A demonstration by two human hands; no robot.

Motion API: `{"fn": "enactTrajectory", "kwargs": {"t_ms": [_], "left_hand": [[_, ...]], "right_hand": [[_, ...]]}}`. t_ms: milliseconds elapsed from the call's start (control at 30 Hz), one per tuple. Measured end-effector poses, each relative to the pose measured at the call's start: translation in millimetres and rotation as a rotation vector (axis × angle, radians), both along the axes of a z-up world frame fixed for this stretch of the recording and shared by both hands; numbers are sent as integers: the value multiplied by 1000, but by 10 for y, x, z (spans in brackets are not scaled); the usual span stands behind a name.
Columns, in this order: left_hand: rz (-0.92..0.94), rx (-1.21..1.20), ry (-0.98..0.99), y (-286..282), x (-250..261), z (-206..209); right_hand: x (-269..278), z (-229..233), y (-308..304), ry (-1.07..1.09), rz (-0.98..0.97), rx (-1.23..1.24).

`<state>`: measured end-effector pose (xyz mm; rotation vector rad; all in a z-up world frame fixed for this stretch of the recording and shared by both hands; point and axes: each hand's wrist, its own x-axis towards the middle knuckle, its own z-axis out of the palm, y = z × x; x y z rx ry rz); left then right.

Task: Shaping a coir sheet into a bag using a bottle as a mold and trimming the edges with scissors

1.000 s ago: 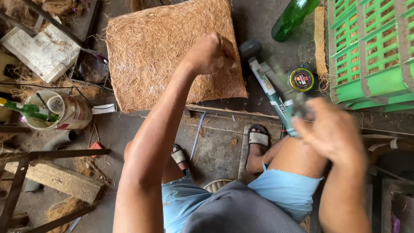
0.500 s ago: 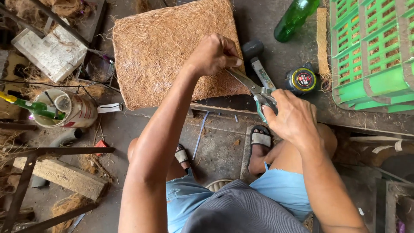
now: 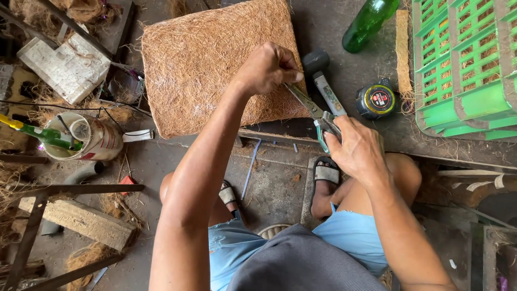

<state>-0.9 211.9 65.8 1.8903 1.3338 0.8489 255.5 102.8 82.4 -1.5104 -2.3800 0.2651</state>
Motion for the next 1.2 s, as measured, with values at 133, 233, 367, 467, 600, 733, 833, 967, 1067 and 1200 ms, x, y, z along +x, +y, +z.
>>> {"fn": "enactTrajectory", "kwargs": {"t_ms": [133,233,367,467,600,733,833,967,1067,1200], "left_hand": [[14,-6,-50,-49,-4,79],[26,65,-364,-113,-12,231],[148,281,-710,-142,-50,320],[156,291,-828,-164,-45,425],[220,364,-627,-238,23,549],[145,361,-546,-260,140,594],[134,335,-573,-292,294,658],[191,381,-692,-723,656,811],[233,421,-541,-938,965,754],[139,504,-321,-1088,1335,414]], "right_hand": [[25,16,-11,83,37,57],[59,-26,15,242,4,37],[176,-79,66,295,-34,12],[148,-13,87,206,-33,0],[-22,186,47,78,59,110],[-130,139,101,94,83,150],[-100,54,142,236,54,153],[218,-255,203,333,-131,163],[503,-377,319,379,-171,181],[826,-362,412,258,-252,263]]}}
